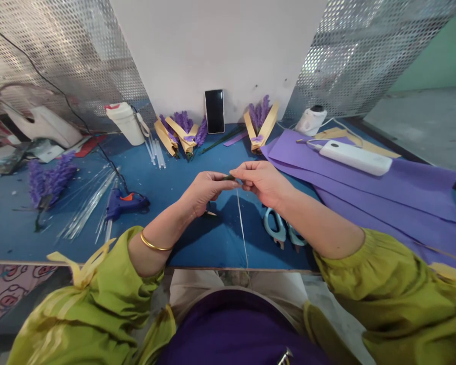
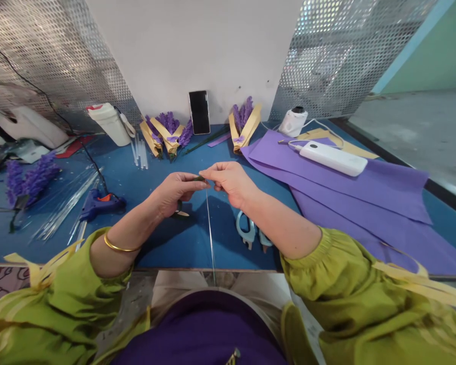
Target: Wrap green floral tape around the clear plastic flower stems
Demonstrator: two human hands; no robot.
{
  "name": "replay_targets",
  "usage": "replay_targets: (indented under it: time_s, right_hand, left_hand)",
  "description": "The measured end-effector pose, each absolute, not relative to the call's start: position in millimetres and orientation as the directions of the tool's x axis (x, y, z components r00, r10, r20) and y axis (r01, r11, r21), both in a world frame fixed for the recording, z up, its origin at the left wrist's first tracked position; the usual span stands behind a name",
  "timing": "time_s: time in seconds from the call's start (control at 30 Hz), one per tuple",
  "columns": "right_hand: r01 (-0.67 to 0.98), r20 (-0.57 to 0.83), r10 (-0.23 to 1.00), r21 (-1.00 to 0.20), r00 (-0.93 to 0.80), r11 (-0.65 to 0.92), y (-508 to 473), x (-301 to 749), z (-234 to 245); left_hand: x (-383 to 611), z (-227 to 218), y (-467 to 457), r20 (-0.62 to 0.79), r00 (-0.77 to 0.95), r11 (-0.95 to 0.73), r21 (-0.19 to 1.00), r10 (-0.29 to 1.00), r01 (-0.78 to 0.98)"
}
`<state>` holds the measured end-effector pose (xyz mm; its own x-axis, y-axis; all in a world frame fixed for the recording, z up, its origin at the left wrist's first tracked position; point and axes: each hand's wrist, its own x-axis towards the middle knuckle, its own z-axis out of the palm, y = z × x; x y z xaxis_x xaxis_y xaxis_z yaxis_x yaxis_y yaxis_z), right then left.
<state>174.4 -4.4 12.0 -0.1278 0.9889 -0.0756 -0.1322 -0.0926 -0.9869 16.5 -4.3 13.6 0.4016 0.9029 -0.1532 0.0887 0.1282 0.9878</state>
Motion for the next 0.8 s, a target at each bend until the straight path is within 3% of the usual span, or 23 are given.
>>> replay_targets:
  time_s: [0.63, 0.8]
  right_hand:
    - [-0.163, -0.174, 0.979, -0.968, -0.107, -0.189, 2, 183, 16]
    - [-0.127, -0.149, 0.972, -0.977, -0.182, -0.174, 1, 185, 17]
  left_hand:
    - [18, 15, -6, -0.064, 0.334, 0.035, 0.995, 0.940, 0.093]
    - [19, 16, -7, -0.076, 0.300, 0.050, 0.994, 0.951, 0.092]
